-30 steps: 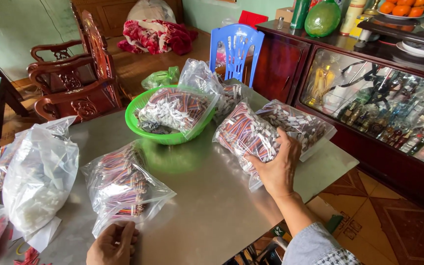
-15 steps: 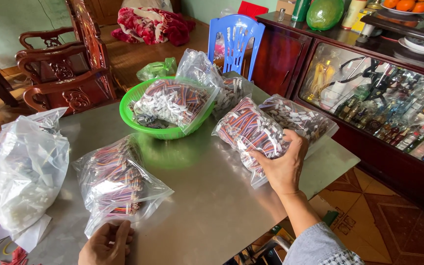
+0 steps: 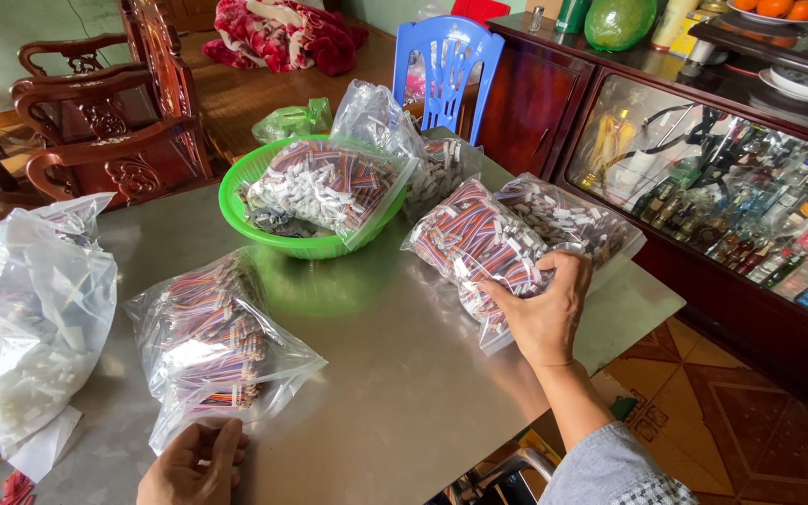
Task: Bagging small bundles of electrical wires into plastic bags
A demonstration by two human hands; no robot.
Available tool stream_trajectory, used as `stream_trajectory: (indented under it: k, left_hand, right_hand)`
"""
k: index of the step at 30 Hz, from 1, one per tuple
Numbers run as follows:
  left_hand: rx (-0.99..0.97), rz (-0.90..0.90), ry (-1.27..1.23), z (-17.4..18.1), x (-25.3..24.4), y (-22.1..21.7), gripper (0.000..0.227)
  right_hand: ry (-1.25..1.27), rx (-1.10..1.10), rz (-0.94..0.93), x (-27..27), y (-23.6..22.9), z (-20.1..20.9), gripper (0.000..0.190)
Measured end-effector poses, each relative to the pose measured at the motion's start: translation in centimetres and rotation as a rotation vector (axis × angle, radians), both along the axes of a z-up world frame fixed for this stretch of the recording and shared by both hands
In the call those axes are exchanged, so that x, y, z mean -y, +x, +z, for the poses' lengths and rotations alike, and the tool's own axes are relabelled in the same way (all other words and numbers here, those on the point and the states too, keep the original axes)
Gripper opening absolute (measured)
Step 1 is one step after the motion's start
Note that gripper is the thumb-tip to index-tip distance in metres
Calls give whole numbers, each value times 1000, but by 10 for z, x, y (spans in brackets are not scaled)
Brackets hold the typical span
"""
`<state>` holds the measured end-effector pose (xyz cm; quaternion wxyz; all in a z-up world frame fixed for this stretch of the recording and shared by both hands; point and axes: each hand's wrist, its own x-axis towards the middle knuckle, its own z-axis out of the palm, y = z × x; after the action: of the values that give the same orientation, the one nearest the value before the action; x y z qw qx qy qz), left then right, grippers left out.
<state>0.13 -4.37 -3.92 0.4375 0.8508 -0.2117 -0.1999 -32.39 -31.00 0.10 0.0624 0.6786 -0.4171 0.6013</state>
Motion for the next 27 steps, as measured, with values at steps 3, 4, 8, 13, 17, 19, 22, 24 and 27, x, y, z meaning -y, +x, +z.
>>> stream_trajectory:
  k: [3,4,8,13,17,19,22,24,27]
  left_hand:
    - [1,-13,18,-1,0,2,30]
    - [3,-20,29,-1,0,3,30]
    - [-2,-11,12,1,0,0,31]
    - [4,-18,19,-4,0,3,31]
    - [25,-5,14,-2,0,0,31]
    - [2,13,-7,-2,0,-1,30]
    - [-11,30,-60,-1,0,-4,30]
    - [1,28,-57,-4,0,-3,30]
    - [-5,23,-38,0,0,-3,30]
  right_hand:
    - [-21,-15,10,0,0,1,71]
    - [-36,-24,17,0,0,1,71]
    - [-50,-36,14,-1,0,3,72]
    - [-63,-47,20,-1,2,5,72]
    - [-68,-54,21,-2,2,5,72]
    - [-69,-45,24,-3,3,5,72]
    - [-30,-26,3,-2,4,1,74]
    - [-37,-37,11,-3,4,2,74]
    - [-41,-37,32,-7,7,7,75]
